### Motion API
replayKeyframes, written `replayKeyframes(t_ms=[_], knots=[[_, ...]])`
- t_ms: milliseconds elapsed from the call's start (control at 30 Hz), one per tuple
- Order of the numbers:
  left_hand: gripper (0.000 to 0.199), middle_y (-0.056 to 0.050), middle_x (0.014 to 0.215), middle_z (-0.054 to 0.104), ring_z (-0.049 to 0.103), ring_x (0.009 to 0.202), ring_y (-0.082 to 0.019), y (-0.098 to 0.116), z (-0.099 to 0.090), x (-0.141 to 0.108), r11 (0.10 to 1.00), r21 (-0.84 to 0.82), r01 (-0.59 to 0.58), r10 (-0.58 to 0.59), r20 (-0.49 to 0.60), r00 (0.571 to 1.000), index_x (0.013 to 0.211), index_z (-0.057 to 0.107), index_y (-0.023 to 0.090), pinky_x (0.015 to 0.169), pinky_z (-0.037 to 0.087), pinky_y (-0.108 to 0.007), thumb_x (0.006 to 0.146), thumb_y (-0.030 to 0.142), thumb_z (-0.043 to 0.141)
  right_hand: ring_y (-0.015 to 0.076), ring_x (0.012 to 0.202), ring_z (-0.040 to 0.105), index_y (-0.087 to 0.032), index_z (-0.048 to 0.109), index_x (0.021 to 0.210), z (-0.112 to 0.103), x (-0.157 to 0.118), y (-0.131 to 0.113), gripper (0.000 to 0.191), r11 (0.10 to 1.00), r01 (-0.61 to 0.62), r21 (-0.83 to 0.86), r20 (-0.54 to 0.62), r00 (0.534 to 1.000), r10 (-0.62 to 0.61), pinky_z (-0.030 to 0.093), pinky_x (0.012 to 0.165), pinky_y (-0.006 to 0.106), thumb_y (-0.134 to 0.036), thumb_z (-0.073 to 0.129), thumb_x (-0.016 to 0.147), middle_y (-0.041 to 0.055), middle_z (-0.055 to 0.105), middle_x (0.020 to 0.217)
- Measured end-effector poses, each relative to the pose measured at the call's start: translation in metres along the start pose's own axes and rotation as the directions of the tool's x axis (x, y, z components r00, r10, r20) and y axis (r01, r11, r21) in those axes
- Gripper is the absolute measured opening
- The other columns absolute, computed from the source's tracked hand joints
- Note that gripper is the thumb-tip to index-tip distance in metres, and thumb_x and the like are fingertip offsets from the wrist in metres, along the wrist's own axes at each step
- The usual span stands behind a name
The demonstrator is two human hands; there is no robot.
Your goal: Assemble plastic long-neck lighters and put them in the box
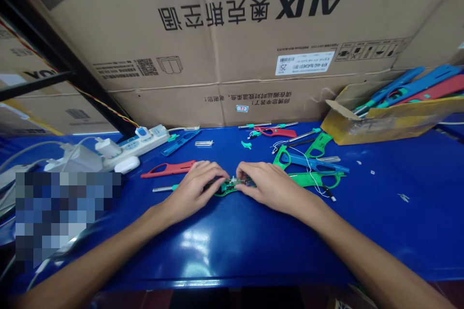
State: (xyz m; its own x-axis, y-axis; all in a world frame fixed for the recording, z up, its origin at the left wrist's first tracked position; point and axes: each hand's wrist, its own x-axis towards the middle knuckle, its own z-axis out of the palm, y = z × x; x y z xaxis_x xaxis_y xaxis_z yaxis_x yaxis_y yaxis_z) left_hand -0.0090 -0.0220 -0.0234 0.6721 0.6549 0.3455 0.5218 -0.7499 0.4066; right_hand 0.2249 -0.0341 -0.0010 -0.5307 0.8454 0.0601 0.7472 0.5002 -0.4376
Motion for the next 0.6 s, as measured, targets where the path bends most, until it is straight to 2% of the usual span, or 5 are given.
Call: replayKeyframes(t_ms=[600], knots=[[0.016,-0.001,0.097,0.065,0.057,0.092,-0.017,0.0005,0.0006,-0.0001,1.0,-0.015,0.012,-0.011,0.013,1.0,0.1,0.059,0.021,0.09,0.036,-0.035,0.105,0.025,0.044,0.0197,0.087,0.066,-0.024,0.06,0.1,0.001,0.0001,0.0003,0.014,1.0,-0.002,0.001,0.011,1.0,0.002,0.043,0.072,0.032,-0.037,0.058,0.095,0.002,0.071,0.099]])
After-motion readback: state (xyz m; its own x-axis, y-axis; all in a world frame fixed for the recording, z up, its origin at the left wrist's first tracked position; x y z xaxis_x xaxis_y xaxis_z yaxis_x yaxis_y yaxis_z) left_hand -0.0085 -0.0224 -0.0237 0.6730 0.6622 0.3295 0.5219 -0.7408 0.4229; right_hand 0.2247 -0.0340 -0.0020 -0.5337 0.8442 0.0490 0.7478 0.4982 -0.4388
